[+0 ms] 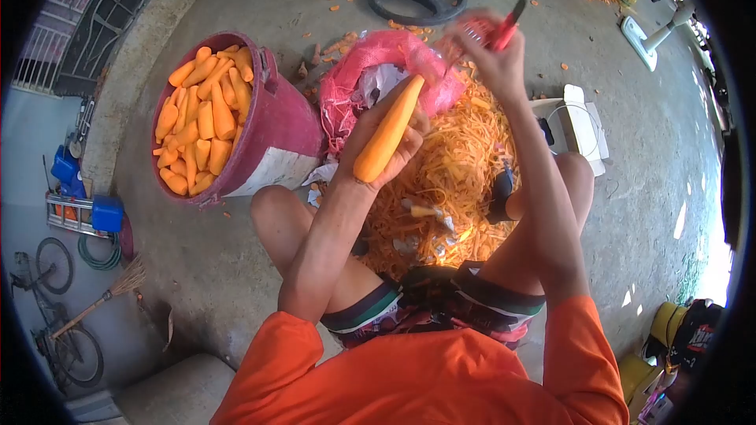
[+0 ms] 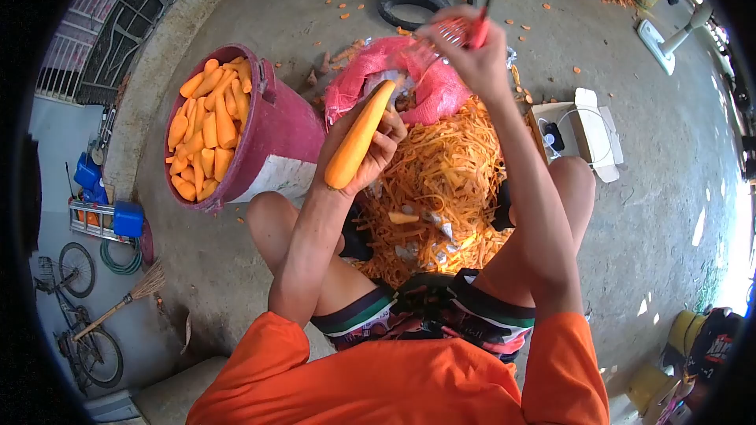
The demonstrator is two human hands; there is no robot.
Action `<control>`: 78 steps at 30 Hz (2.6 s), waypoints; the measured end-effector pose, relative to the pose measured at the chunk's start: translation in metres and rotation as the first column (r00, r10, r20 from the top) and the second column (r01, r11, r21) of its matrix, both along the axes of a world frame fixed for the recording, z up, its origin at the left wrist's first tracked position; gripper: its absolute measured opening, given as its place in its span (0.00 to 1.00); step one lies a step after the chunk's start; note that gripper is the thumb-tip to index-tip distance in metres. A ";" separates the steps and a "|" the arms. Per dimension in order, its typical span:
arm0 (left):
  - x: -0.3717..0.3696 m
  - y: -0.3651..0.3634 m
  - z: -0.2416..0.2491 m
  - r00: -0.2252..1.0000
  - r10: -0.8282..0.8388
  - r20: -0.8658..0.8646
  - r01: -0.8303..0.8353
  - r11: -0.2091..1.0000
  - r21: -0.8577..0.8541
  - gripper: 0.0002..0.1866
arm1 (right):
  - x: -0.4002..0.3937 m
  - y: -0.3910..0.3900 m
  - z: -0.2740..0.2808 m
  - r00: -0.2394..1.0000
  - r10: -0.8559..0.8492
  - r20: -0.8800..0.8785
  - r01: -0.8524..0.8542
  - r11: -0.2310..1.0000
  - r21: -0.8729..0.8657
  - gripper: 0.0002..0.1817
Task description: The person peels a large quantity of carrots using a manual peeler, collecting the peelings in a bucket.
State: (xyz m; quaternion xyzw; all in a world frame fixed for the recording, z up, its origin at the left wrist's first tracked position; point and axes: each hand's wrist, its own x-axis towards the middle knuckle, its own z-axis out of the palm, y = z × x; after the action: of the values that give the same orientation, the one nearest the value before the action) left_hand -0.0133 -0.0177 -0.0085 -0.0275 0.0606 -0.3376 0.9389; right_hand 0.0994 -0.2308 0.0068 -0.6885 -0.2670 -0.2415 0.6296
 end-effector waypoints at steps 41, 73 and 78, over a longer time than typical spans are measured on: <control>-0.003 0.037 0.026 0.472 -0.120 0.874 -0.877 -0.168 0.450 0.19 | -0.045 0.033 0.018 0.943 0.330 -0.051 -0.305 0.788 -0.535 0.15; 0.050 0.067 -0.133 0.969 0.082 0.234 -0.233 -0.022 0.972 0.11 | -0.040 -0.053 0.036 0.925 -0.115 -0.362 -0.254 0.522 -0.814 0.24; 0.101 0.093 -0.283 0.875 -0.465 0.133 -0.439 -0.650 0.620 0.10 | -0.036 -0.071 0.029 0.879 -0.241 -0.412 -0.287 0.421 -0.860 0.20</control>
State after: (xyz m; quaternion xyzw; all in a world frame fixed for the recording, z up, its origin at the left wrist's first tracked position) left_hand 0.0879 0.0753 -0.2920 0.9286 0.0936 -0.0834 0.3492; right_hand 0.0635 -0.3014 0.0363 -0.9492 -0.2004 0.1270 0.2065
